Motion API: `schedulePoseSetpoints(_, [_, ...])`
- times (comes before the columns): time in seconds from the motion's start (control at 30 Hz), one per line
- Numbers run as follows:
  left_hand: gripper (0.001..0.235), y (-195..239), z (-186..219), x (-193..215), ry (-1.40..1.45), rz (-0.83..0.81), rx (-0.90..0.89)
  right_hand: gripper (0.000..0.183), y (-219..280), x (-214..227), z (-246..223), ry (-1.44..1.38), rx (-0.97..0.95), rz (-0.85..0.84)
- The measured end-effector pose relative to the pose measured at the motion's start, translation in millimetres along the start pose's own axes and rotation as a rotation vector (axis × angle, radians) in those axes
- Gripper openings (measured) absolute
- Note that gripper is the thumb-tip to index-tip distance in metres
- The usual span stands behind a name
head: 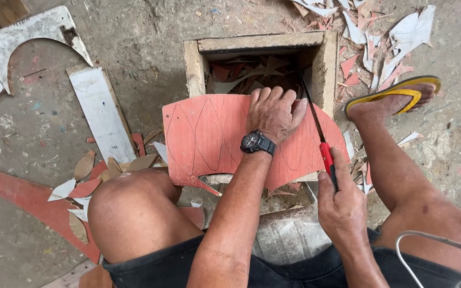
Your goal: Cutting a curved shape from a thin orange sheet using a utility knife on a wooden support box.
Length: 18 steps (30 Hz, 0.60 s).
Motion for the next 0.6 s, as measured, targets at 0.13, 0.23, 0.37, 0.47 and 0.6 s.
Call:
schedulePoseSetpoints(0.13, [0.032,0.3,-4.1,0.0,-0.001,-0.032,0.022,0.063,-3.5,6.4,-7.1,-0.102,-0.06,0.012])
schedulePoseSetpoints(0.23, [0.033,1.1,-2.6,-2.5,-0.002,-0.052,0.025,0.062,-5.7,14.9,-1.7,-0.056,0.018,0.069])
schedulePoseSetpoints(0.37, [0.031,0.8,-1.3,4.7,0.013,-0.013,0.019,0.061,9.0,13.2,4.0,0.1,0.081,-0.001])
schedulePoseSetpoints(0.47, [0.029,0.5,-1.1,0.5,0.012,-0.014,0.003,0.059,34.6,13.5,11.4,0.133,0.298,0.15])
schedulePoseSetpoints(0.6, [0.031,-1.7,0.6,4.5,0.014,0.022,0.015,0.06,44.6,8.7,22.8,0.106,0.266,0.095])
Point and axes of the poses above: each hand's wrist, its own y-axis away from the middle knuckle, its own x-axis out of the back of the hand, z = x × y, the point moved 8 cm from there along -y, towards the middle knuckle, and after that the axes turned 13 degrees about x, right-handed, at the moved point
